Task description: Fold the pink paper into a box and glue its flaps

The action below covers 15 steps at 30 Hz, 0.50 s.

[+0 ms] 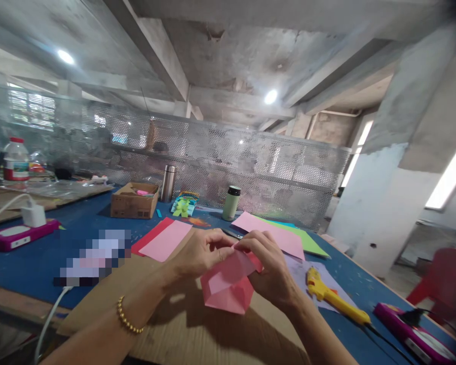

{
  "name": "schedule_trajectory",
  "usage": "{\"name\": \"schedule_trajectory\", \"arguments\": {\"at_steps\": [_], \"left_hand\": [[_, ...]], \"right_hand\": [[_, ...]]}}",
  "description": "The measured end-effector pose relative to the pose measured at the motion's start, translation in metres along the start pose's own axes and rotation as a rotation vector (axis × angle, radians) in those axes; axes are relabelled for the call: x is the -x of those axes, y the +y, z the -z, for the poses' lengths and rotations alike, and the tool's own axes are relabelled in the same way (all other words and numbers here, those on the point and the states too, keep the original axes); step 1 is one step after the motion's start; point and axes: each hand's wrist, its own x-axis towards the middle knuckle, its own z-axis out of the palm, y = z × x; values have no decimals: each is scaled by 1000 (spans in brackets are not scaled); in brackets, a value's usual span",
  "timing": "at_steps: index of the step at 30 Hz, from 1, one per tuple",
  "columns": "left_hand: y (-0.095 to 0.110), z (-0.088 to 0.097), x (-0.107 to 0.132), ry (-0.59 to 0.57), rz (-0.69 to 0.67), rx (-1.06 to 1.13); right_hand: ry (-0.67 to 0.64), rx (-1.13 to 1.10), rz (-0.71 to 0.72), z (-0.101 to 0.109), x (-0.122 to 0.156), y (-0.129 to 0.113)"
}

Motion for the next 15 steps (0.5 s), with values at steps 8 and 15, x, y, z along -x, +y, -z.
{"name": "schedule_trajectory", "arguments": {"at_steps": [8, 15], "left_hand": [[8, 0, 1, 33, -25, -69], [5, 1, 0, 53, -20, -54]], "right_hand": [[-1, 15, -67, 2, 0, -2], [91, -44, -185, 6, -3, 0]]}}
